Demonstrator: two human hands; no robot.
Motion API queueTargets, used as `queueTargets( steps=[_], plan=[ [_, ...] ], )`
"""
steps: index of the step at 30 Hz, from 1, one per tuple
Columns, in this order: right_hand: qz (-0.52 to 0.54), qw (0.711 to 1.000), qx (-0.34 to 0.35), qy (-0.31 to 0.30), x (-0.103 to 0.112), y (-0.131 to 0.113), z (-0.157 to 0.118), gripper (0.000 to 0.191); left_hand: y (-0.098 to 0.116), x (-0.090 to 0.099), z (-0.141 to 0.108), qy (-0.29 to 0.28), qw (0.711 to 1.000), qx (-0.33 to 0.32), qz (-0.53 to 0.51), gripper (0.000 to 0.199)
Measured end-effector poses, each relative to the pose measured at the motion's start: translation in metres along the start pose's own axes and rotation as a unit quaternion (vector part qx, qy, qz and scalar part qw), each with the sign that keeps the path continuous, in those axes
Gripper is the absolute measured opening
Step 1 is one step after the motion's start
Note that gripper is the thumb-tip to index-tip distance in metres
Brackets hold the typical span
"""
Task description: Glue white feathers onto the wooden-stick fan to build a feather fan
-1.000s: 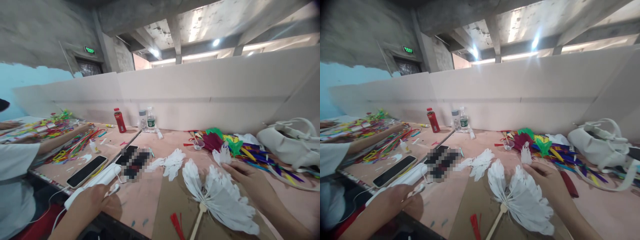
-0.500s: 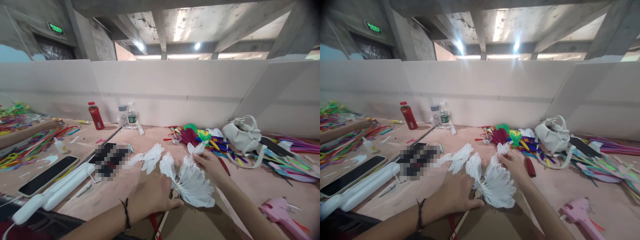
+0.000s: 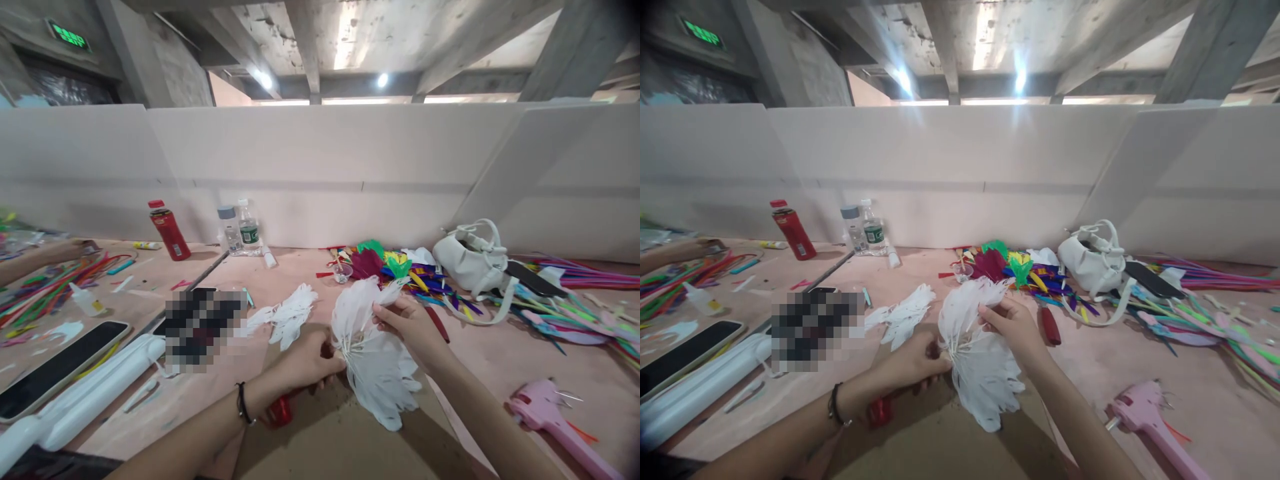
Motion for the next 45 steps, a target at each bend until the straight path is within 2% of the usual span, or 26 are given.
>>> queueTargets(
  steps=[3, 5, 7, 9, 14, 18, 23, 29, 34, 39, 45],
  plan=[
    [-0.024, 1.0, 0.001, -0.017, -0.006, -0.002, -0.003, 0.041, -0.001, -0.003, 0.003, -0.084, 0.996, 0.019, -0.006, 0.023],
    [-0.048, 0.998, -0.002, -0.031, -0.011, -0.002, -0.005, 0.041, 0.003, -0.004, 0.002, -0.139, 0.99, 0.01, -0.008, 0.03],
    [-0.064, 0.997, -0.007, -0.04, -0.016, -0.002, -0.008, 0.04, 0.007, -0.004, 0.0, -0.17, 0.985, -0.009, 0.006, 0.034],
    [-0.07, 0.997, -0.008, -0.043, -0.018, 0.0, -0.011, 0.039, 0.008, -0.002, -0.001, -0.16, 0.987, -0.019, 0.015, 0.033],
    [-0.106, 0.994, -0.008, -0.037, -0.018, 0.004, -0.016, 0.034, 0.0, -0.001, 0.0, -0.112, 0.994, 0.016, -0.011, 0.022],
    [-0.133, 0.99, -0.015, -0.04, -0.018, 0.006, -0.018, 0.03, -0.005, -0.001, 0.002, -0.108, 0.994, -0.002, 0.005, 0.021],
    [-0.15, 0.987, -0.04, -0.044, -0.021, 0.002, -0.02, 0.03, -0.003, 0.0, 0.003, -0.113, 0.993, 0.006, 0.016, 0.024],
    [-0.152, 0.987, -0.039, -0.041, -0.022, 0.004, -0.02, 0.028, -0.002, -0.002, 0.003, -0.111, 0.994, 0.013, -0.007, 0.018],
    [-0.165, 0.985, -0.038, -0.033, -0.024, 0.008, -0.021, 0.031, -0.005, -0.001, 0.002, -0.109, 0.994, -0.01, 0.002, 0.019],
    [-0.182, 0.982, -0.039, -0.037, -0.027, 0.008, -0.025, 0.032, -0.005, -0.003, -0.001, -0.111, 0.993, -0.029, 0.008, 0.029],
    [-0.208, 0.977, 0.005, -0.057, -0.026, 0.01, -0.027, 0.026, -0.001, -0.004, -0.008, -0.074, 0.996, -0.002, 0.056, 0.039]
  ],
)
Point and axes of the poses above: each hand's wrist, its own z-axis towards the middle knuckle, its own x-axis out of the back of the hand, y = z × x, the point moved 4 cm from there along z, towards the middle knuckle, and after that the axes turned 2 degrees about x, right-handed, at the moved point
